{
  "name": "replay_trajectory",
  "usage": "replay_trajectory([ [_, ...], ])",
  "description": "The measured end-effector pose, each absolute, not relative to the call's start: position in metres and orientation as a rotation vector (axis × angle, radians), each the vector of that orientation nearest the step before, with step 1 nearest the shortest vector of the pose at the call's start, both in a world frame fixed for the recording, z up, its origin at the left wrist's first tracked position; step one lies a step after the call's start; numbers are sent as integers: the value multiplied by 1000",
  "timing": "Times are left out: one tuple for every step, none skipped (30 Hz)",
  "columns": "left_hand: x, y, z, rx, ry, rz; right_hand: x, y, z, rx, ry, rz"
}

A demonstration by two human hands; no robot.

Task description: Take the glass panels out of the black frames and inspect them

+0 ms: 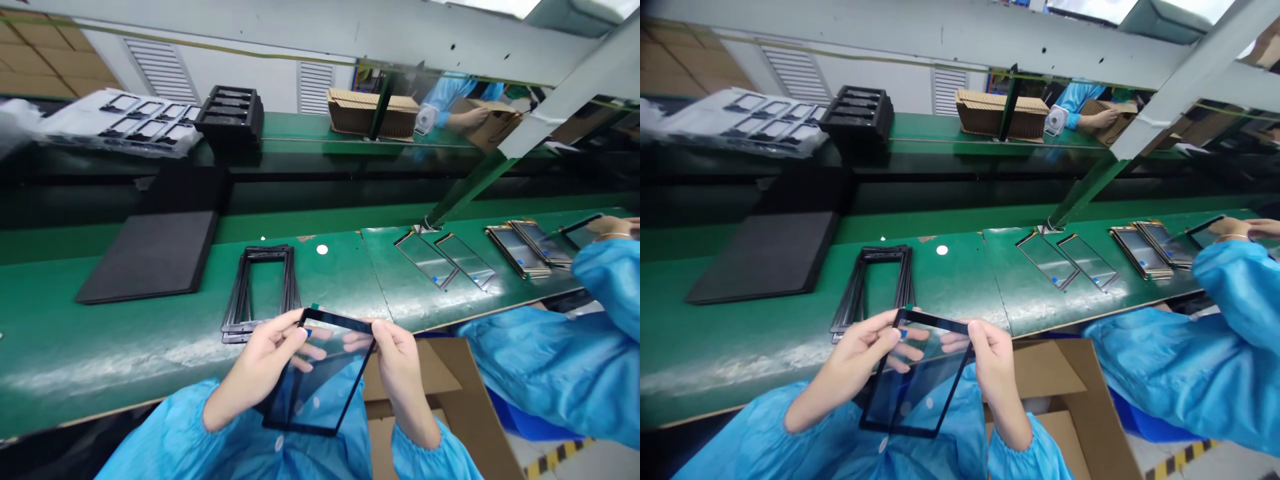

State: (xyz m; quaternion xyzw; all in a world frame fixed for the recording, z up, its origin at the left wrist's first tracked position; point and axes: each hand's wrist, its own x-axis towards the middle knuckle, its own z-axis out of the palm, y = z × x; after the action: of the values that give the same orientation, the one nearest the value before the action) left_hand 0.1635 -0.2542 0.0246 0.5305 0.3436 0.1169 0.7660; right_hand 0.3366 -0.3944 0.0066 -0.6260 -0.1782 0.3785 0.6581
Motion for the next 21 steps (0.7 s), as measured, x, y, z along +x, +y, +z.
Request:
replay_trajectory([
  [163, -254, 24, 1151, 742, 254, 336, -394, 8, -1436, -421, 835],
  [163, -254, 24, 1151, 734, 255, 336, -394, 10, -1457, -444, 811],
  [162, -254, 23, 1151, 724, 258, 336, -395, 11, -1474, -468, 785],
  [161, -254, 22, 1153, 714, 260, 335, -395, 12, -1483, -490, 764],
  [161, -253, 22, 1158, 702, 260, 335, -395, 12, -1484, -507, 750],
  [160, -253, 21, 1163, 692, 257, 335, -396, 12, -1483, -518, 741],
  [159, -253, 21, 1171, 686, 255, 335, -396, 12, -1480, -523, 737],
  [158, -253, 22, 1181, 689, 261, 334, -397, 11, -1477, -524, 738],
  [158, -253, 23, 1198, 698, 277, 334, -398, 10, -1472, -523, 740],
  [158, -253, 25, 1221, 708, 302, 333, -399, 9, -1466, -520, 746],
  [158, -254, 26, 1250, 720, 328, 333, -400, 9, -1462, -516, 752],
  [158, -254, 28, 1283, 731, 346, 333, -401, 8, -1460, -511, 760],
  [159, -254, 31, 1318, 737, 352, 333, -402, 7, -1461, -505, 767],
  [159, -254, 33, 1349, 739, 339, 334, -404, 6, -1463, -498, 773],
  [160, -254, 35, 1373, 737, 316, 335, -405, 6, -1465, -493, 775],
  [160, -253, 37, 1387, 735, 294, 336, -406, 6, -1465, -493, 774],
  [160, -252, 39, 1396, 733, 275, 337, -406, 6, -1464, -497, 769],
  [160, -250, 42, 1412, 729, 264, 337, -405, 8, -1463, -507, 764],
  [160, -248, 44, 1446, 724, 258, 336, -404, 9, -1466, -526, 764],
  [161, -246, 46, 1504, 712, 254, 334, -401, 11, -1477, -557, 776],
  [161, -244, 48, 1583, 688, 247, 331, -397, 14, -1494, -596, 802],
])
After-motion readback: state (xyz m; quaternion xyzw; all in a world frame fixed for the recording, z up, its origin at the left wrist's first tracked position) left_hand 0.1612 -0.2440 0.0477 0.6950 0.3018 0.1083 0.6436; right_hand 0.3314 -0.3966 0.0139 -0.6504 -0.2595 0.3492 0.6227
